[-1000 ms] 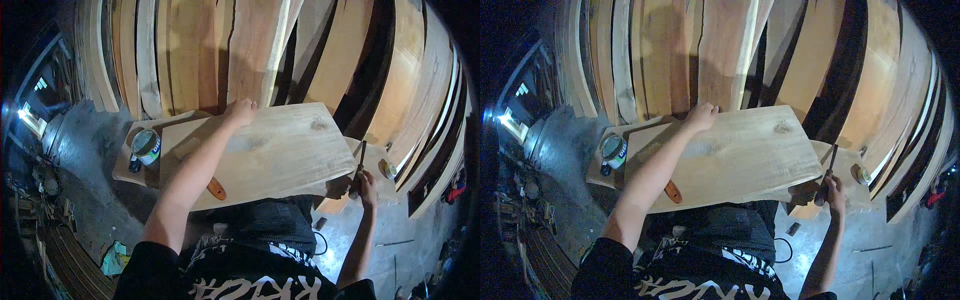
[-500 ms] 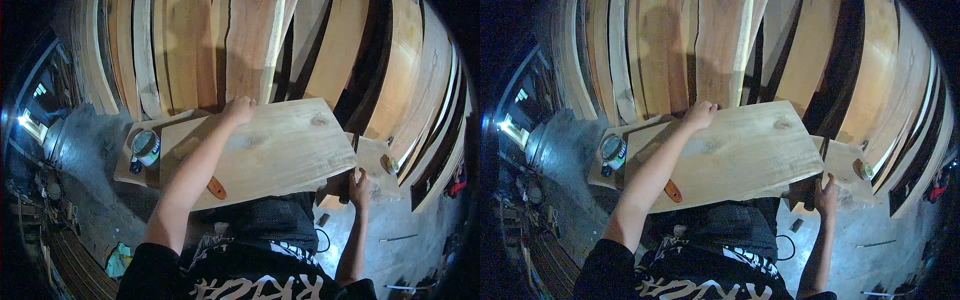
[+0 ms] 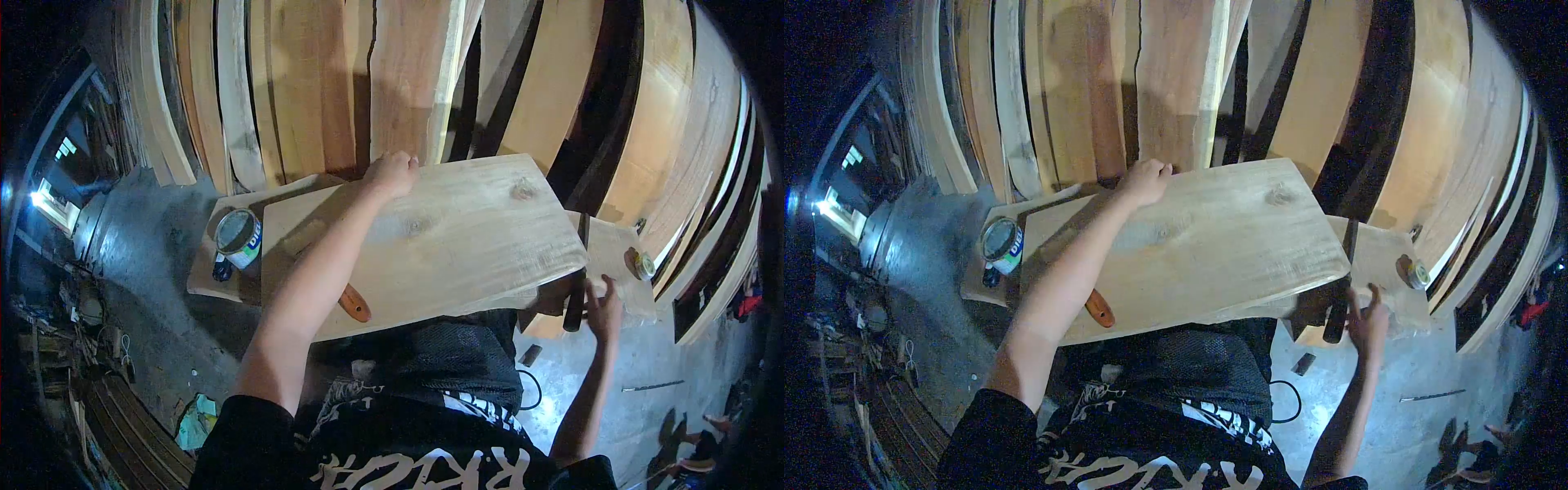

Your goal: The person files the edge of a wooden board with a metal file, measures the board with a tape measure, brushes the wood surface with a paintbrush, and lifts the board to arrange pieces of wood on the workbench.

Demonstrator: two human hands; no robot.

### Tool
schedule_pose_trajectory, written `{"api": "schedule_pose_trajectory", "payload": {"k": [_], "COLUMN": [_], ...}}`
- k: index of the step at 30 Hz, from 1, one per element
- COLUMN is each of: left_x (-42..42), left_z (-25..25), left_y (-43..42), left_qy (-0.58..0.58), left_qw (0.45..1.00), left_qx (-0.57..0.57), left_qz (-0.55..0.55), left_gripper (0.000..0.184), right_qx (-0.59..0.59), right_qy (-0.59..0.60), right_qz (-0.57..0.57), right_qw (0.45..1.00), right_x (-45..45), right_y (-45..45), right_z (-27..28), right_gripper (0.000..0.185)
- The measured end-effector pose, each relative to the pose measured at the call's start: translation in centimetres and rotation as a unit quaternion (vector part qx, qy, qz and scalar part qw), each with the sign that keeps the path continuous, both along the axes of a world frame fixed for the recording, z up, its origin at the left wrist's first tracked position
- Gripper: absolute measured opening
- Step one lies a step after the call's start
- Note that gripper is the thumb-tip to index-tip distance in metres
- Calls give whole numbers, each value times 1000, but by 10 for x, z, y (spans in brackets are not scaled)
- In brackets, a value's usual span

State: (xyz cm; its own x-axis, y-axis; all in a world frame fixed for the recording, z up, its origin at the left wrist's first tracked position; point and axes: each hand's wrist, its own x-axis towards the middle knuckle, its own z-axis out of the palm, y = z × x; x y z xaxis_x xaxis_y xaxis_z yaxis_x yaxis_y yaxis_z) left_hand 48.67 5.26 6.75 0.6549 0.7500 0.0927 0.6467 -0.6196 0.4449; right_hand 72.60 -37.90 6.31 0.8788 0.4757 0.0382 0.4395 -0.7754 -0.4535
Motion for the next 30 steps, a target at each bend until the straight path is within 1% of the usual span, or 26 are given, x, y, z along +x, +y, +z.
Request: {"api": "schedule_pose_trajectory", "payload": {"k": [2, 3, 4, 5, 6, 7, 8, 9, 10, 11, 14, 16, 17, 18, 19, 20, 22, 23, 24, 25, 26, 27, 28, 29, 30], "left_x": [1, 3, 4, 3, 3, 4, 3, 2, 2, 2, 6, 6, 3, -1, -6, -13, -43, -61, -80, -100, -120, -140, -158, -172, -184], "left_z": [-1, -6, -8, -7, -5, -3, 0, 2, 4, 4, -1, 5, 13, 21, 29, 37, 56, 62, 62, 62, 67, 70, 68, 66, 64], "left_y": [2, 4, 5, 5, 4, 4, 3, 3, 4, 6, 14, 19, 20, 18, 13, 7, -23, -40, -52, -66, -87, -106, -116, -126, -139], "left_qy": [4, 4, 4, 9, 12, 13, 3, -7, -17, -26, -23, -3, 6, 3, 1, 0, -59, -87, -99, -110, -108, -105, -106, -109, -89], "left_qw": [1000, 1000, 1000, 1000, 1000, 1000, 999, 999, 998, 997, 997, 994, 992, 992, 992, 991, 988, 985, 981, 977, 981, 985, 983, 982, 987], "left_qx": [0, 0, 0, -8, -17, -24, -33, -41, -50, -55, -23, -36, -41, -21, -1, 17, -11, -24, -12, -1, -5, -8, -2, 4, 59], "left_qz": [1, 7, 14, 10, 7, 5, -7, -16, -24, -42, -74, -104, -120, -124, -128, -131, -144, -150, -166, -183, -160, -140, -148, -157, -121], "left_gripper": [43, 43, 43, 42, 41, 40, 39, 38, 37, 35, 33, 37, 39, 40, 40, 41, 40, 39, 38, 37, 35, 34, 34, 34, 34], "right_qx": [18, 53, 29, 4, -78, -123, -136, -110, -84, -161, -159, -151, -130, -107, -89, -94, -58, 46, 149, 179, 210, 263, 332, 329, 335], "right_qy": [-30, -131, -226, -318, -401, -322, -200, -185, -168, -221, -171, -214, -211, -209, -242, -236, -209, -185, -155, -158, -162, -136, -54, -64, -48], "right_qz": [-40, -24, -41, -68, -130, -132, -104, -70, -32, 38, -56, -37, -53, -70, -20, -63, -82, -17, 47, 19, -8, 57, 66, 144, 195], "right_qw": [999, 990, 973, 946, 903, 929, 965, 974, 982, 961, 971, 964, 967, 970, 966, 965, 973, 982, 976, 971, 964, 953, 939, 931, 920], "right_x": [43, 66, 90, 114, 138, 152, 162, 188, 228, 266, 217, 234, 239, 247, 273, 266, 256, 265, 274, 253, 229, 223, 202, 165, 137], "right_y": [-14, -19, -24, -29, -32, -31, -30, -36, -45, -57, -33, -48, -51, -53, -68, -61, -55, -56, -58, -43, -26, -16, 2, 19, 40], "right_z": [-9, -8, -9, -10, -14, -7, -2, -21, -53, -80, -54, -63, -65, -68, -87, -81, -67, -71, -76, -58, -38, -25, -3, 24, 47], "right_gripper": [59, 61, 63, 66, 68, 72, 72, 73, 75, 73, 59, 57, 57, 56, 56, 53, 52, 52, 51, 55, 60, 62, 57, 53, 53]}}
